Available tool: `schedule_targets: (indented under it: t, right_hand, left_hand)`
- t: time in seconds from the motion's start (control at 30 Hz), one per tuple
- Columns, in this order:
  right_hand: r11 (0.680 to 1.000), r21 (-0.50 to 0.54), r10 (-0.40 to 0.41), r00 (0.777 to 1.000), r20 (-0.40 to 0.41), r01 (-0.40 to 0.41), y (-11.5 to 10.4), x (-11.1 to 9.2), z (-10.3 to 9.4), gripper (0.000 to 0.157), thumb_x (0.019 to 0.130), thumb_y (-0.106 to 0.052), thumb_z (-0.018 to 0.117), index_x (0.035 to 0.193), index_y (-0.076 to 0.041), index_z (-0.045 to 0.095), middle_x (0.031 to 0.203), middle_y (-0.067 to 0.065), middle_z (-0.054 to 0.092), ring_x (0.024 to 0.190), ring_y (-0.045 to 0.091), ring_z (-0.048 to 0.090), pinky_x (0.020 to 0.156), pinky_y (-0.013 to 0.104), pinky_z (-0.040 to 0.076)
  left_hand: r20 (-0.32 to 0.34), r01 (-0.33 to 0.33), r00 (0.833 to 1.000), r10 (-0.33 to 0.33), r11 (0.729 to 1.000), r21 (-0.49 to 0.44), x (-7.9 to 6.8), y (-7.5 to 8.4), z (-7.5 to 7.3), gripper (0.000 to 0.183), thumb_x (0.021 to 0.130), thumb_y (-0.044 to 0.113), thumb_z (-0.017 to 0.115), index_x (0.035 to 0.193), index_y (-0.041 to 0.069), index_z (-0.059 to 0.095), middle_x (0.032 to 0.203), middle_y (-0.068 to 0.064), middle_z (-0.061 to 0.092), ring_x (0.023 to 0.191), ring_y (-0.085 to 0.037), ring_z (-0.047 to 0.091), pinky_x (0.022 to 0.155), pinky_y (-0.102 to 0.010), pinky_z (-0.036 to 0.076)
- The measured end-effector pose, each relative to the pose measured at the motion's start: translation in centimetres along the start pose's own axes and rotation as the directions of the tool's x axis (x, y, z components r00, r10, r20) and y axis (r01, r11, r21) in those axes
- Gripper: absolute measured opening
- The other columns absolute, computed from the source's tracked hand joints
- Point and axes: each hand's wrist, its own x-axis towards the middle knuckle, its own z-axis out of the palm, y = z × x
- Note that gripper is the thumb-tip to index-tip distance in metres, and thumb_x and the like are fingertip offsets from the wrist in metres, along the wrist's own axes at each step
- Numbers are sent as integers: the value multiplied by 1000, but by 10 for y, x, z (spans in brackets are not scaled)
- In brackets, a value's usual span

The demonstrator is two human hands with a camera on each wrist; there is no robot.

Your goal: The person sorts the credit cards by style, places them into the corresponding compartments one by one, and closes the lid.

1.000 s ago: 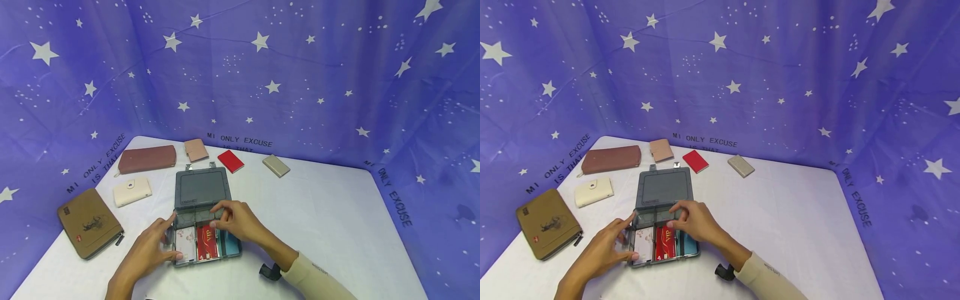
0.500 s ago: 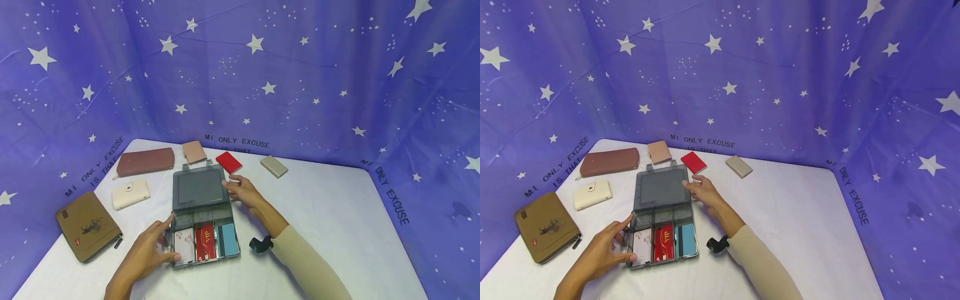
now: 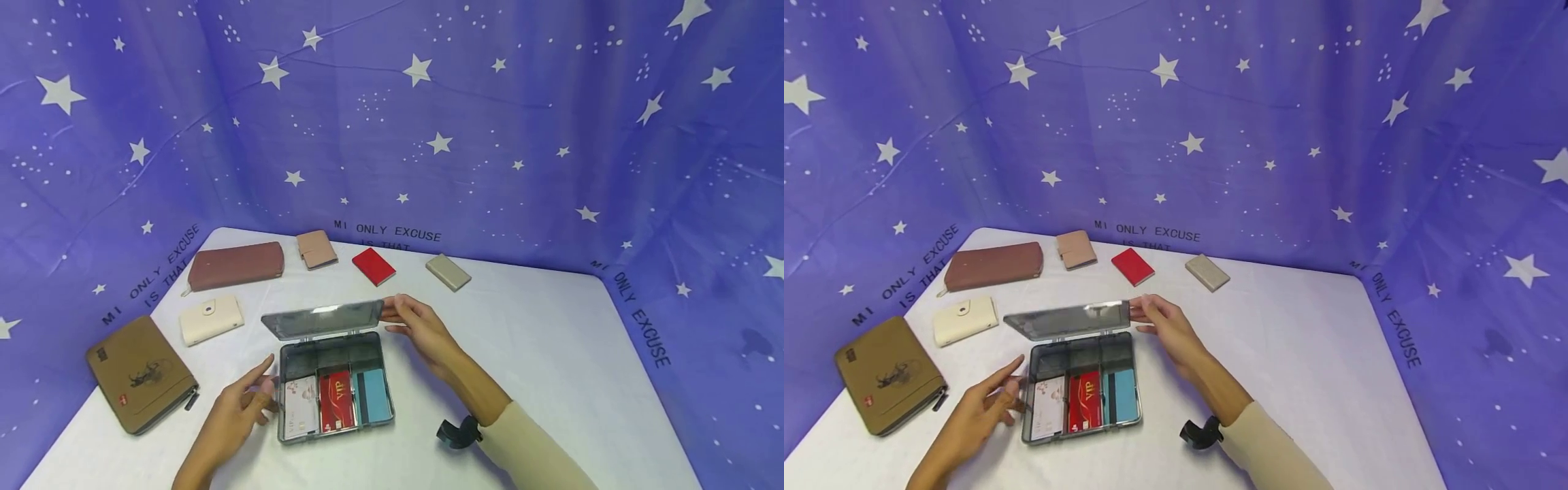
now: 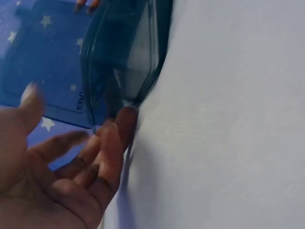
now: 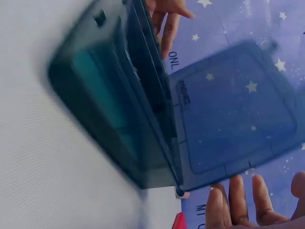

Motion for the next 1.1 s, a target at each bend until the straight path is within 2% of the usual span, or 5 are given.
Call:
schedule_targets:
  t: [0.3, 0.63, 0.83, 0.97, 1.1]
  right_hand:
    - [914, -364, -58, 946, 318, 179, 9, -52, -1, 47, 96, -31, 66, 139, -16, 53, 140, 4, 59, 134, 25, 52, 112, 50, 39]
    - [248, -881, -213, 910, 357, 403, 29, -78, 28, 83, 73, -53, 84, 145, -29, 48, 160, 4, 34, 151, 28, 28, 109, 53, 42]
    - [-26, -922, -318, 872, 373, 385, 34, -63, 32, 77, 75, -53, 82, 140, -20, 57, 151, 12, 49, 143, 32, 43, 106, 46, 48]
    - [-102, -920, -345, 854, 389, 378, 34, -55, 33, 70, 78, -48, 79, 138, -17, 60, 145, 14, 54, 137, 32, 50, 102, 42, 51]
    - [-78, -931, -338, 869, 360, 355, 33, -51, 32, 69, 77, -47, 82, 137, -19, 61, 145, 11, 55, 135, 29, 51, 94, 42, 56]
  left_hand:
    - [16, 107, 994, -108, 936, -335, -4, 6, -2, 59, 109, 45, 17, 155, 13, 33, 137, -23, 53, 96, -24, 66, 72, -41, 59]
    - [-9, 86, 996, -94, 944, -318, 13, 22, 13, 52, 108, 44, 33, 153, 17, 36, 146, -17, 49, 108, -27, 60, 82, -35, 57]
    - [-5, -31, 1000, 30, 991, -129, 27, 22, 21, 63, 99, 38, 61, 154, 25, 34, 152, -5, 40, 120, -27, 50, 85, -29, 53]
    - [34, -146, 989, 143, 986, 83, 34, 21, 25, 87, 84, 38, 80, 156, 28, 31, 156, -4, 31, 114, -26, 51, 79, -32, 52]
    - [76, -243, 970, 232, 906, 347, 41, 24, 29, 109, 68, 42, 91, 157, 26, 31, 155, -14, 32, 121, -34, 52, 90, -49, 52]
